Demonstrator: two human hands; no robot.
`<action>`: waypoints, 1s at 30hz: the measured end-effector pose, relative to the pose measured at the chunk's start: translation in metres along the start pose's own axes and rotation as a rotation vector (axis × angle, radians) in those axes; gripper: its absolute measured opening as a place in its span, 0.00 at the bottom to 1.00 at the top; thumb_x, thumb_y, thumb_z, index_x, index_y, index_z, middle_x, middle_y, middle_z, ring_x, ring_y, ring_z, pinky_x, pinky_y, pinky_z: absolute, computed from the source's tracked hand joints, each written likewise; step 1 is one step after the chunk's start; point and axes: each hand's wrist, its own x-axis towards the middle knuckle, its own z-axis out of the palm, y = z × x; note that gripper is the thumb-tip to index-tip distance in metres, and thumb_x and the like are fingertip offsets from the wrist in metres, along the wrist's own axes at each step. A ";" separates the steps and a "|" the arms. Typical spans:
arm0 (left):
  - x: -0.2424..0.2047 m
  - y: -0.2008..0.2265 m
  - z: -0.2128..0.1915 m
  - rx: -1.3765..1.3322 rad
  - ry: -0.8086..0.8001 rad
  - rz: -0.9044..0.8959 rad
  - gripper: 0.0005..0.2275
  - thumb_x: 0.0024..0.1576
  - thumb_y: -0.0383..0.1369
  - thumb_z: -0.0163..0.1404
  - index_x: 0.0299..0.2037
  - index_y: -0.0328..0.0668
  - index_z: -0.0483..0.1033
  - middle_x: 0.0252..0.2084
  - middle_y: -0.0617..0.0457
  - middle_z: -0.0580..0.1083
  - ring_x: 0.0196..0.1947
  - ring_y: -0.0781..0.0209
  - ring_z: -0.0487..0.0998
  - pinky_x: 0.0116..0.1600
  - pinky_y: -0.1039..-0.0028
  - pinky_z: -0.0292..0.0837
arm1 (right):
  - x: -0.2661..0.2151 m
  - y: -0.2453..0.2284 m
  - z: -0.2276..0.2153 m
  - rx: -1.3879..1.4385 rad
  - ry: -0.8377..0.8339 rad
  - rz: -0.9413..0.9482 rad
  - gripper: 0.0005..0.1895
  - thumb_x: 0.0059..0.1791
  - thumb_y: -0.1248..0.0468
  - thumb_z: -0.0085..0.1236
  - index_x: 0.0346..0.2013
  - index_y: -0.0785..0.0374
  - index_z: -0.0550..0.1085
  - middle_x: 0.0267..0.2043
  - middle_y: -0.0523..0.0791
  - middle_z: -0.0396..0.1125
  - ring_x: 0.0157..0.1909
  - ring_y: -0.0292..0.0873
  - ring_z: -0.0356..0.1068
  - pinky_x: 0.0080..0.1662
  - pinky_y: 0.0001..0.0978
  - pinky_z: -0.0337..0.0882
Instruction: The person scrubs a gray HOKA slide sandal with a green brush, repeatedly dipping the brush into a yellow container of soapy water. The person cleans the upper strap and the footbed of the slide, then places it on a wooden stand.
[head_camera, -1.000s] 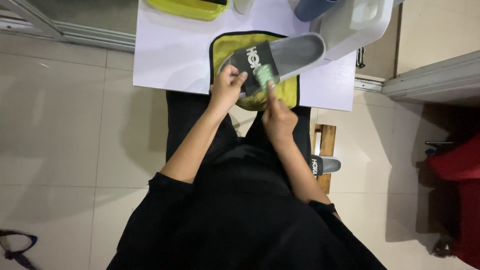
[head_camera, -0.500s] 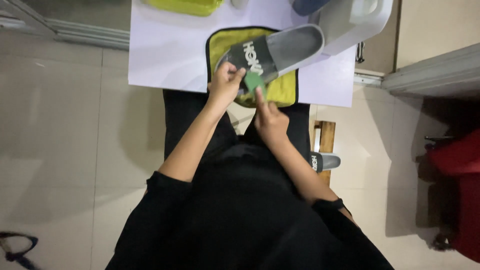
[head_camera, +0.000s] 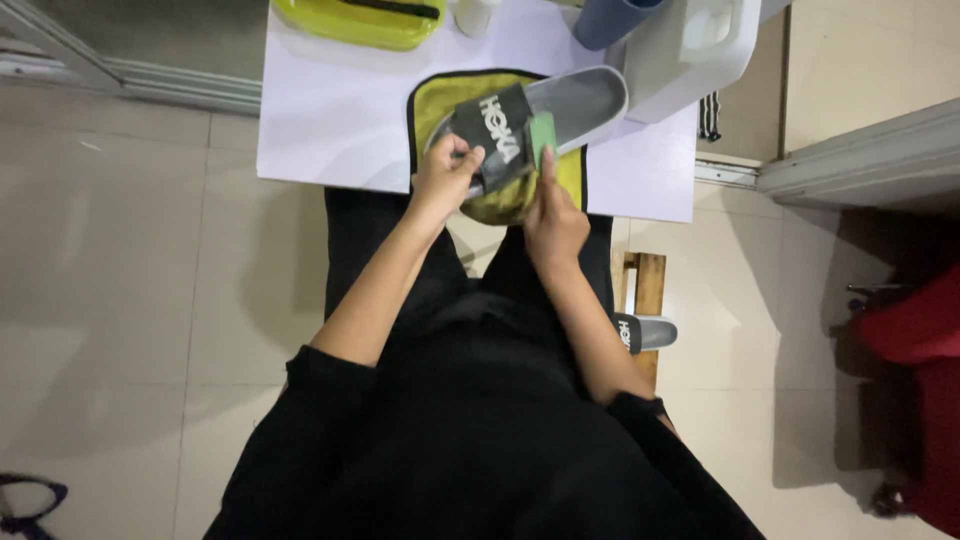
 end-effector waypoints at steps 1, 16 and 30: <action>0.007 -0.011 0.004 0.002 -0.004 -0.006 0.13 0.50 0.49 0.45 0.38 0.57 0.69 0.32 0.61 0.76 0.35 0.62 0.77 0.46 0.75 0.58 | -0.008 -0.007 -0.002 -0.001 -0.007 0.003 0.24 0.45 0.67 0.44 0.56 0.48 0.65 0.16 0.41 0.57 0.14 0.43 0.60 0.21 0.32 0.63; -0.001 0.008 -0.012 -0.239 -0.086 -0.030 0.27 0.55 0.54 0.21 0.48 0.46 0.67 0.56 0.39 0.64 0.57 0.39 0.61 0.64 0.60 0.48 | -0.002 -0.029 -0.019 0.031 -0.112 -0.097 0.22 0.40 0.61 0.49 0.48 0.39 0.71 0.13 0.39 0.59 0.13 0.42 0.61 0.20 0.30 0.63; -0.008 0.005 -0.010 -0.080 -0.219 -0.045 0.39 0.48 0.63 0.05 0.58 0.52 0.59 0.42 0.57 0.75 0.54 0.57 0.67 0.64 0.65 0.28 | 0.079 -0.028 -0.041 -0.159 -0.888 0.014 0.25 0.43 0.61 0.42 0.55 0.41 0.64 0.23 0.44 0.69 0.29 0.47 0.72 0.31 0.42 0.72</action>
